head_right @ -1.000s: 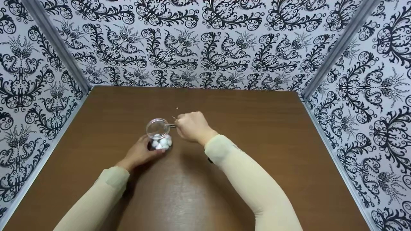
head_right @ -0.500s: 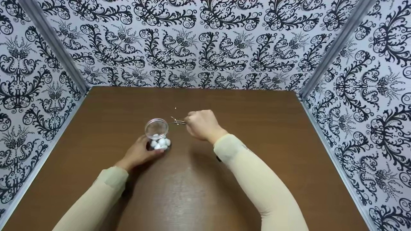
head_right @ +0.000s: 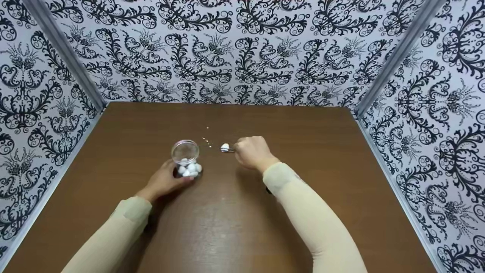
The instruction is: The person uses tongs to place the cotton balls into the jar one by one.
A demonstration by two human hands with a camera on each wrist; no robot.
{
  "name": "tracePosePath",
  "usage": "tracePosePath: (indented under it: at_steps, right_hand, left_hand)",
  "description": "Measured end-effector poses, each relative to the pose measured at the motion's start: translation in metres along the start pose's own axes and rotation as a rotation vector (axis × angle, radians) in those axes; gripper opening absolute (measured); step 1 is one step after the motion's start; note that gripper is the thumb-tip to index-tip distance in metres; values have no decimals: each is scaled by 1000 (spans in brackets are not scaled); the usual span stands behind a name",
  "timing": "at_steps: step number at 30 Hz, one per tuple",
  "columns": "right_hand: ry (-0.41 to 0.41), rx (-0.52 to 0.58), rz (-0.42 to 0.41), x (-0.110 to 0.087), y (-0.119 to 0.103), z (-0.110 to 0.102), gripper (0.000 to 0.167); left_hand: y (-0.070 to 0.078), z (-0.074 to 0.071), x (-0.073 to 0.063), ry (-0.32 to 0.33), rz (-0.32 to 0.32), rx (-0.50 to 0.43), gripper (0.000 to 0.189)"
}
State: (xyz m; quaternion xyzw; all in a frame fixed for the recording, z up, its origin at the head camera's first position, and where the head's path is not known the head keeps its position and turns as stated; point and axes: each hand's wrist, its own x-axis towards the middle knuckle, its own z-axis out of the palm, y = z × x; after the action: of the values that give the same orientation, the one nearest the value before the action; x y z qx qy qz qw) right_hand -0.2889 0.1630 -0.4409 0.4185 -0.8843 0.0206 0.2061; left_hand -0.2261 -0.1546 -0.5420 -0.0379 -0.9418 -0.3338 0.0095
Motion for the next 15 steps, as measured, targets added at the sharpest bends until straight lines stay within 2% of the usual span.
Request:
tracePosePath:
  at_steps: [8, 15]
  right_hand:
    - [-25, 7, 18, -6, 8, 10, 7]
    - [-11, 20, 27, -7, 9, 15, 6]
  left_hand:
    - [4, -3, -2, -4, 2, -6, 92]
    - [3, -2, -2, -4, -4, -1, 92]
